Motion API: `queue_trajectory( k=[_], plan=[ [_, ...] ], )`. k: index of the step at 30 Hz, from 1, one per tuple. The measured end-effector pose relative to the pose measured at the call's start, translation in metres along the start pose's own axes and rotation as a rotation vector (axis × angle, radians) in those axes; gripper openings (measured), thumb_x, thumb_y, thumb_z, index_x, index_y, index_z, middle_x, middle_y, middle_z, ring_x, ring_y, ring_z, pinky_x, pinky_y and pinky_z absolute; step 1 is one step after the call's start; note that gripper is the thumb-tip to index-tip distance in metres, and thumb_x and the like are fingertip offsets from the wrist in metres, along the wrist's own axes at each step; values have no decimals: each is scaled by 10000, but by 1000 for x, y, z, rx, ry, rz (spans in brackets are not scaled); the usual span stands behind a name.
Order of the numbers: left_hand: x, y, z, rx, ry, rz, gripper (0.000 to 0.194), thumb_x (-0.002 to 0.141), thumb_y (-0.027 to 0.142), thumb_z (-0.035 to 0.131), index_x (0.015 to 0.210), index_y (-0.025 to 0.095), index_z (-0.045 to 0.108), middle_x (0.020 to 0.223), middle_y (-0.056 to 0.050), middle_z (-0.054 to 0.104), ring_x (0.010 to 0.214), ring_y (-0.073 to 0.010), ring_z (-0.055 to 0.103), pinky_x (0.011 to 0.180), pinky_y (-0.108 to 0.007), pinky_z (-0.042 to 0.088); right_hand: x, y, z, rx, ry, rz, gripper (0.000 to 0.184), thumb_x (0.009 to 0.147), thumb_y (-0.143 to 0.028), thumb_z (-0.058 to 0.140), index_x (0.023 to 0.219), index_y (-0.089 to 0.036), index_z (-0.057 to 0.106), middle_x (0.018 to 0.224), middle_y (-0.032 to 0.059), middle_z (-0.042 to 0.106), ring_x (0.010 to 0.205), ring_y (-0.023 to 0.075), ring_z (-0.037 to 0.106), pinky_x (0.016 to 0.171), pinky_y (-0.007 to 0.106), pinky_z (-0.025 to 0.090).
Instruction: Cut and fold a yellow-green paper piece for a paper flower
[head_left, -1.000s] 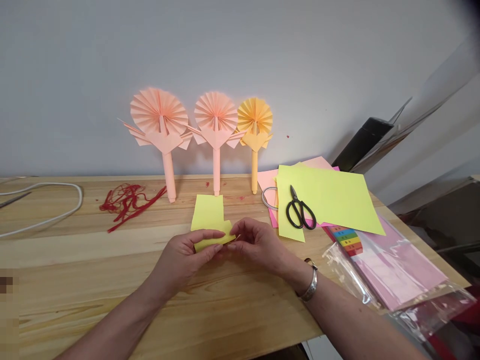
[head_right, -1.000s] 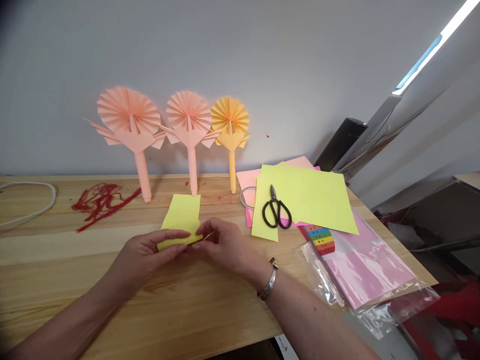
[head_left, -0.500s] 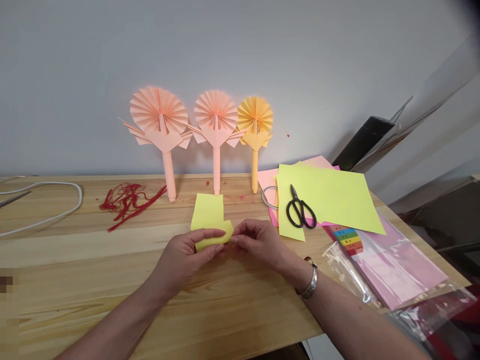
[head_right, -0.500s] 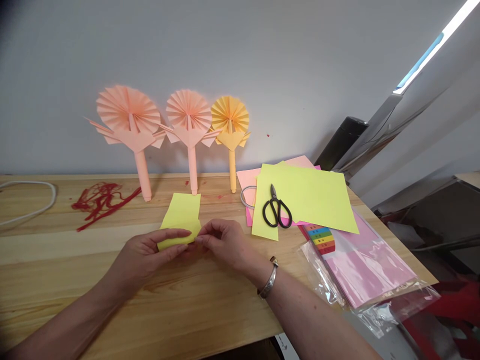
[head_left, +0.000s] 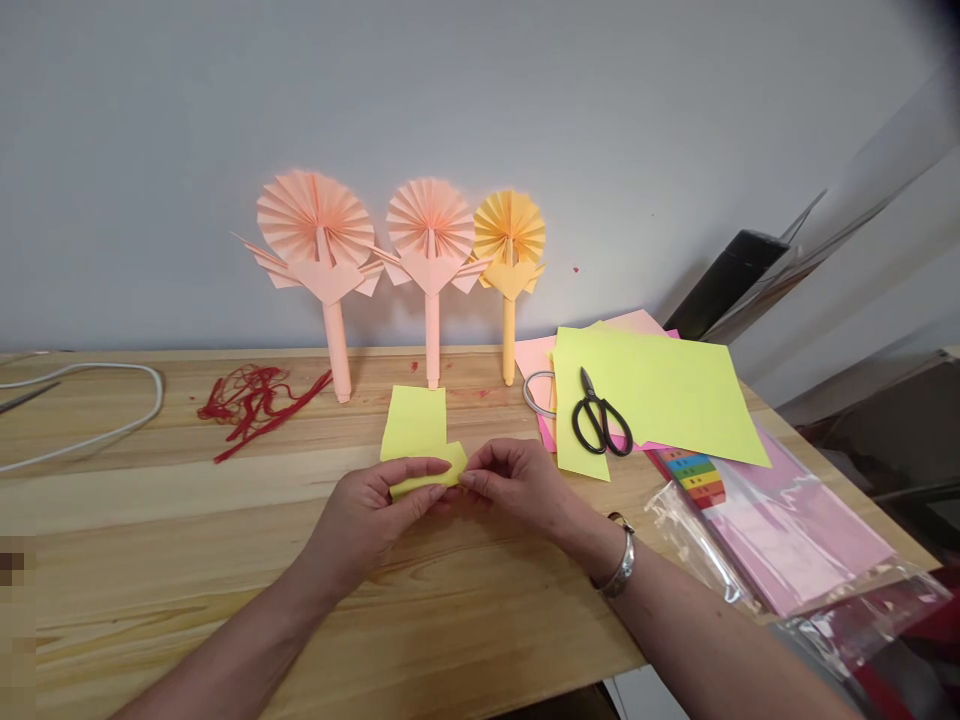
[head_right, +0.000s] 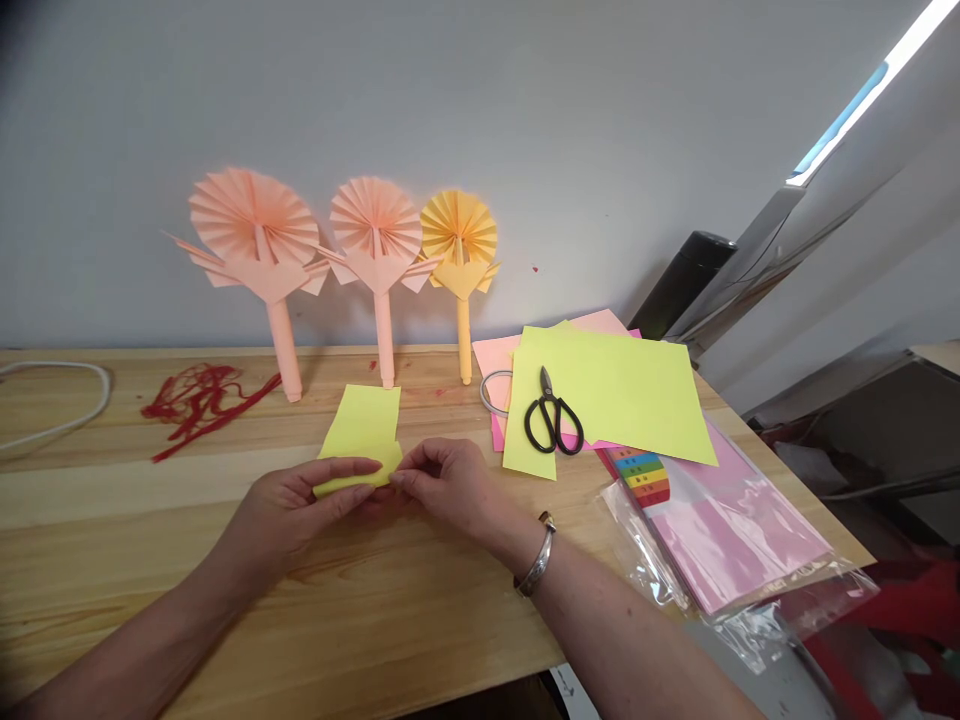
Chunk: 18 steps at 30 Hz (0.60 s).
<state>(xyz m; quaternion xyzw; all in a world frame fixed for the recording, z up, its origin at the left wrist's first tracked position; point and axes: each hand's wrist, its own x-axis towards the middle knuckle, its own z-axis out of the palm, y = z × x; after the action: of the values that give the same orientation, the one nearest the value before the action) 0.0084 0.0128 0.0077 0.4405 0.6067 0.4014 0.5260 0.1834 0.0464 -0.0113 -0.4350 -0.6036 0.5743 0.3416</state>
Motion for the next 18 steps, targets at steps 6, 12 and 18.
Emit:
queue_trajectory(
  k=[6, 12, 18],
  plan=[
    [1, -1, 0, -3, -24, -18, 349, 585, 397, 754, 871, 201, 714, 687, -35, 762, 709, -211, 718, 689, -272, 561, -2, -3, 0, -77, 22, 0, 108, 748, -257, 626, 698, -162, 634, 636, -6, 635, 589, 100, 553, 537, 204, 418],
    [-1, 0, 3, 2, 27, 7, 323, 584, 395, 750, 839, 200, 716, 654, -32, 757, 689, -220, 718, 691, -294, 565, -3, -5, 1, -110, 38, -4, 105, 747, -249, 618, 685, -163, 620, 625, -11, 621, 577, 93, 534, 532, 201, 414],
    [1, -1, 0, 8, -37, -18, 330, 597, 399, 743, 859, 202, 707, 676, -34, 761, 700, -218, 720, 689, -290, 567, -2, -4, 2, -104, 42, 9, 101, 737, -249, 630, 683, -166, 619, 616, -14, 615, 572, 94, 545, 515, 199, 410]
  ],
)
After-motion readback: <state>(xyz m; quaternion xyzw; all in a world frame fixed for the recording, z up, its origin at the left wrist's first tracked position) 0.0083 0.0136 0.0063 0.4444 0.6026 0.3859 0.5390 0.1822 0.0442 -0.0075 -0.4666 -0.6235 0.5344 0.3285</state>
